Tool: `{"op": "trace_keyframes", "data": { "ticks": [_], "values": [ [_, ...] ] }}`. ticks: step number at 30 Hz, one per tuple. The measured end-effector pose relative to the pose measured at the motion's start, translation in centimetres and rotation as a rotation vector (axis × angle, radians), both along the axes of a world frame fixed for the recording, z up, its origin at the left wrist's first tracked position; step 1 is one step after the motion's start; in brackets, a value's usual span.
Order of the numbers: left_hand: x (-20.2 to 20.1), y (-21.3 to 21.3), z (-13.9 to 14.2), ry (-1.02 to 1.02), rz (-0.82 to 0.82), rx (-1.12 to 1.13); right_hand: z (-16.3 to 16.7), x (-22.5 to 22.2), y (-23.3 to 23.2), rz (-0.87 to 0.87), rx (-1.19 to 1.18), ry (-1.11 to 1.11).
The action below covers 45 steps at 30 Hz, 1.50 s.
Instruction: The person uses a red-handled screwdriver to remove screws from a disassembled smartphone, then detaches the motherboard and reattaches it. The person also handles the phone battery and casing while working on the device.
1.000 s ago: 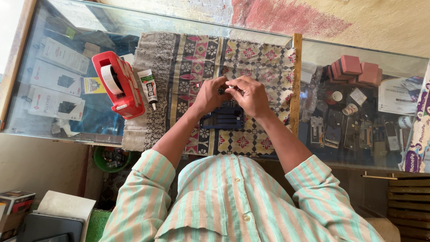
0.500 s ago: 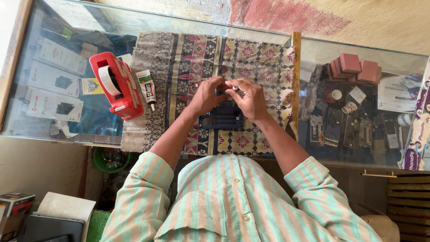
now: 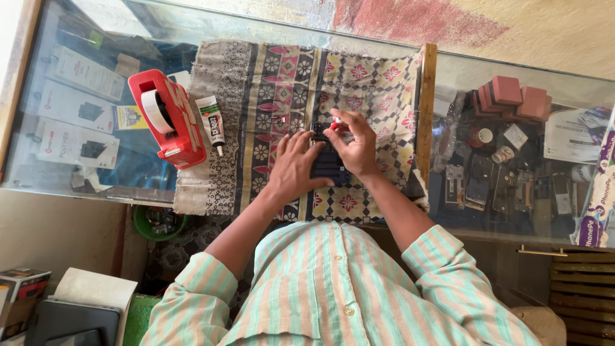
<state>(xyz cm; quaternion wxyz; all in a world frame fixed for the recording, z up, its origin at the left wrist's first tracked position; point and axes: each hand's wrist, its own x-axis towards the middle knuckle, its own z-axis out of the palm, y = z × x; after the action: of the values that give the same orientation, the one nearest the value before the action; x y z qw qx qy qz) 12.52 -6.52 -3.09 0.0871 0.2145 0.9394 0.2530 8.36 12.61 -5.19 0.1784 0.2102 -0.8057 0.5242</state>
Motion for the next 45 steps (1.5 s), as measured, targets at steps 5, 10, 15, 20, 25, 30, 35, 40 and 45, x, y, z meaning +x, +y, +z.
{"op": "trace_keyframes", "data": {
  "ticks": [5,10,15,20,25,30,35,40,45],
  "values": [
    [0.7,0.8,-0.1,-0.001,-0.06,-0.126,-1.9,-1.2,0.0,-0.032,-0.226,-0.045],
    [1.4,0.8,-0.8,-0.015,-0.062,-0.161,-2.4,-1.3,-0.1,-0.059,-0.241,-0.012],
    [2.0,0.8,-0.8,-0.055,-0.061,-0.169,-2.1,-1.2,-0.4,-0.066,-0.151,-0.04],
    [2.5,0.8,-0.7,-0.087,-0.059,-0.173,-1.9,-0.7,-0.6,-0.054,-0.068,-0.026],
    [2.8,0.7,-0.8,-0.076,-0.068,-0.171,-1.8,-0.4,-0.9,-0.076,0.082,0.081],
    [3.2,0.7,-0.9,-0.08,-0.065,-0.172,-1.9,-0.4,-0.8,-0.104,0.044,0.03],
    [3.6,0.9,-1.0,-0.085,-0.064,-0.153,-1.9,0.1,-0.4,-0.076,0.039,0.009],
    [4.1,1.0,-0.8,-0.076,-0.069,-0.149,-1.7,0.6,-0.3,-0.082,0.06,0.016],
    [4.5,1.3,-0.4,-0.092,-0.067,-0.132,-1.1,1.0,0.0,-0.071,0.117,0.02]
  ]
}}
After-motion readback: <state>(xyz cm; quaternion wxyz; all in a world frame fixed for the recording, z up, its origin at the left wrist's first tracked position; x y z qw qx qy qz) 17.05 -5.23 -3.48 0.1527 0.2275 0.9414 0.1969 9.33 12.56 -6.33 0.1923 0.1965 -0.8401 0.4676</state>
